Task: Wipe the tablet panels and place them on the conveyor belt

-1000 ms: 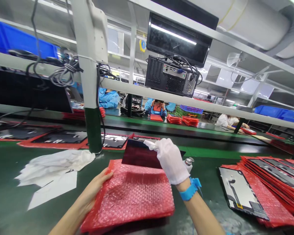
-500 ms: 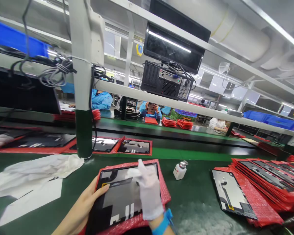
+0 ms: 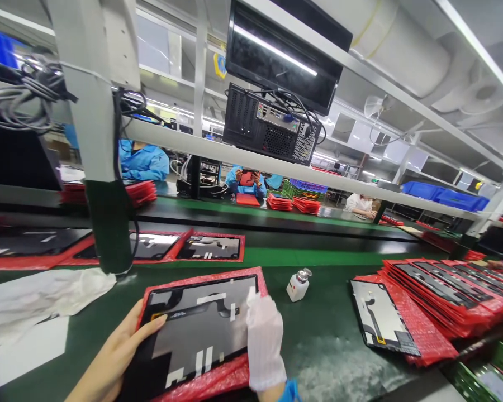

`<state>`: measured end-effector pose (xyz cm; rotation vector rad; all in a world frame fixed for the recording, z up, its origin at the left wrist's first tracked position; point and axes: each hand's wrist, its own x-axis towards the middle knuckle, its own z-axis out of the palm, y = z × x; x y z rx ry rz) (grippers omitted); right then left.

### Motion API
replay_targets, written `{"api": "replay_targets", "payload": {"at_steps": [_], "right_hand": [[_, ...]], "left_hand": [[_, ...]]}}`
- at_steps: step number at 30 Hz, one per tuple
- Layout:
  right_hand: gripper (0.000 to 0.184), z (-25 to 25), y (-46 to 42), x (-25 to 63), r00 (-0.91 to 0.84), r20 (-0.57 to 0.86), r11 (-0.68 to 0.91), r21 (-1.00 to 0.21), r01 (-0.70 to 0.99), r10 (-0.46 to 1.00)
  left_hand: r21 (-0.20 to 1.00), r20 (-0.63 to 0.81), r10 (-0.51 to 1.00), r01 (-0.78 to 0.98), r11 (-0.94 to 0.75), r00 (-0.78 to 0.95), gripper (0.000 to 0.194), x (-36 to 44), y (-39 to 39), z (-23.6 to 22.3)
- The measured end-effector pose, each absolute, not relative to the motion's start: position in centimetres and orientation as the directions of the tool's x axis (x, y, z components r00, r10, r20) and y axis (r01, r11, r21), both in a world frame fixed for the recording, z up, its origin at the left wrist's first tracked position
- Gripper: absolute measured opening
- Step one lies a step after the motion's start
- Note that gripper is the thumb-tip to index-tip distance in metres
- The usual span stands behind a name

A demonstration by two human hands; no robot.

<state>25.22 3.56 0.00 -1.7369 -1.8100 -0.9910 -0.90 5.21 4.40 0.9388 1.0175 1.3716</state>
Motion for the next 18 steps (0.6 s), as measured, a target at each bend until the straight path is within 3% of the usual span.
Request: {"api": "replay_targets", "payload": {"at_steps": [3, 10, 16, 18], "right_hand": [[0.044, -2.6, 1.1, 22.4, -0.132, 0.736, -0.033, 0.205, 0.978, 0.663], [0.021, -2.9, 3.0, 14.2, -0.215, 0.654, 0.228, 0.067, 0.971, 0.725], [0.029, -2.6, 1.3, 21.3, -0.056, 0.800, 0.114, -0.015, 0.993, 0.597], [0.029, -2.5, 1.5, 20.4, -0.038, 0.814, 0.147, -0.058, 0.987, 0.580]], "left_hand": [[0.953, 0.001, 0.997, -0.301, -0.023, -0.072, 0.077, -0.8, 5.4, 3.9], [0.966, 0.057, 0.996, -0.248, -0.074, -0.074, 0.069, -0.3, 4.8, 4.9], [0.970, 0.088, 0.992, -0.218, -0.105, -0.087, 0.068, -0.4, 4.6, 5.3], [0.972, 0.119, 0.989, -0.195, -0.134, -0.088, 0.065, -0.2, 4.6, 5.6]]}}
